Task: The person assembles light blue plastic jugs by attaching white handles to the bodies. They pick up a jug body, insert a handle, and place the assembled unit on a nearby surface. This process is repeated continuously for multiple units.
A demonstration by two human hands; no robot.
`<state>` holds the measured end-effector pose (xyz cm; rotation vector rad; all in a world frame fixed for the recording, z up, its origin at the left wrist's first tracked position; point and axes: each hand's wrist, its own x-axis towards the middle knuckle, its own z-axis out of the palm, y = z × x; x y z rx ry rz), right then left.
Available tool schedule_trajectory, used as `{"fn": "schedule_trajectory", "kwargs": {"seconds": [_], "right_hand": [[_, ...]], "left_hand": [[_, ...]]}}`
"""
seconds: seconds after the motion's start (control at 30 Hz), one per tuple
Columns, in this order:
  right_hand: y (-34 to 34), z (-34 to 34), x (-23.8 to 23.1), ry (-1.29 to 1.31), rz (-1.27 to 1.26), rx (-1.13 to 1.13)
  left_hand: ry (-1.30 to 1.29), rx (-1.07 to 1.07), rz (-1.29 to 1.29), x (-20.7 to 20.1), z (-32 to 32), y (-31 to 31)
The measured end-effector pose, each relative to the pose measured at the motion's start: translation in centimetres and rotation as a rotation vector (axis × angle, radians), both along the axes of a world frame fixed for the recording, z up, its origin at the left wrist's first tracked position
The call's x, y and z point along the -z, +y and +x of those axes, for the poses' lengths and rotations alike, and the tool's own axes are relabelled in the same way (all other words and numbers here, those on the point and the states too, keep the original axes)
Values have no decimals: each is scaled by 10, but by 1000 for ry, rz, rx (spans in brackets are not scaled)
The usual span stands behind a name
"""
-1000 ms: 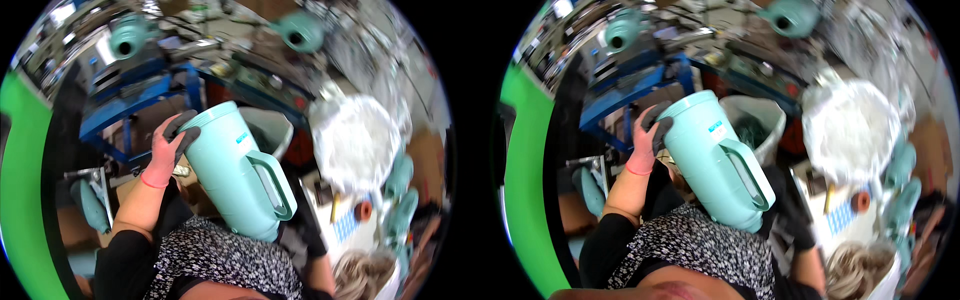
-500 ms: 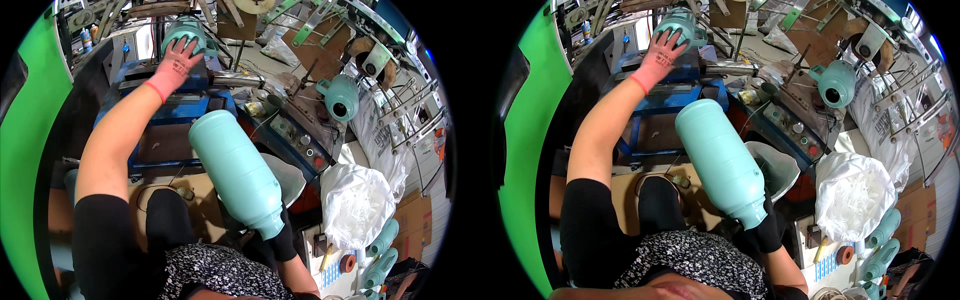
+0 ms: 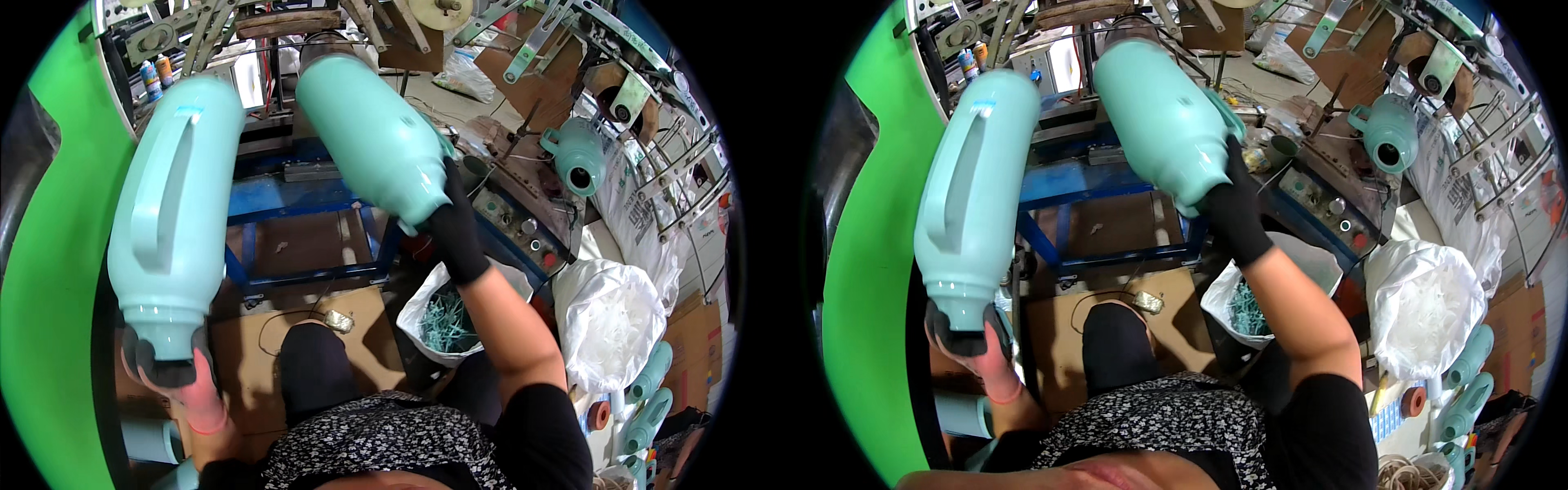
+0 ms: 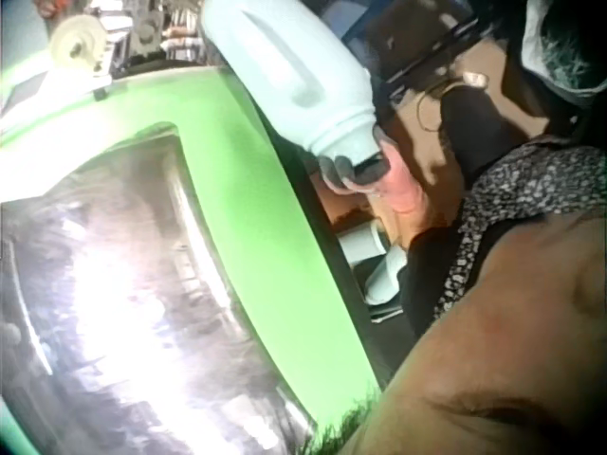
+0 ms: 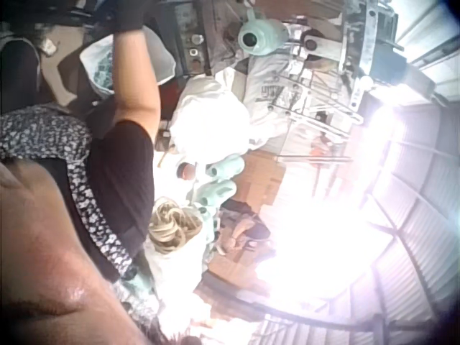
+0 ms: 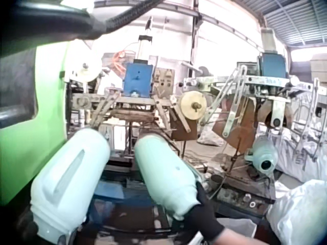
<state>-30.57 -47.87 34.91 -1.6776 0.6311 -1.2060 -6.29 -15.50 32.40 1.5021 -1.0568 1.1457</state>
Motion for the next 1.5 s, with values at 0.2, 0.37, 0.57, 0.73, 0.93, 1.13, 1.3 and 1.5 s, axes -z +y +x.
{"fn": "schedule_trajectory", "kwargs": {"seconds": [0.2,0.37,0.57,0.73,0.93,1.13,1.3,1.5], "right_hand": [[-103,151,-22,-132,17,-126],[-174,194,-38,-738,620,-686],[-144,136,17,465,-631,-98],[-67,-27,32,201,-51,2],[-51,-216,62,456,-342,541],[-103,-264,-31,735,-790,1093],[-166,-273,-51,1147,-877,1257],[-100,-271,-41,998,-1225,1080]], "left_hand": [[242,-116,141,51,11,50],[312,-47,158,89,19,64],[873,262,-95,59,-13,51],[654,223,249,63,-26,65],[640,509,271,81,-53,35],[998,912,198,95,-88,-1],[1282,1189,28,71,-123,-31],[1484,1217,7,58,-136,-45]]}}
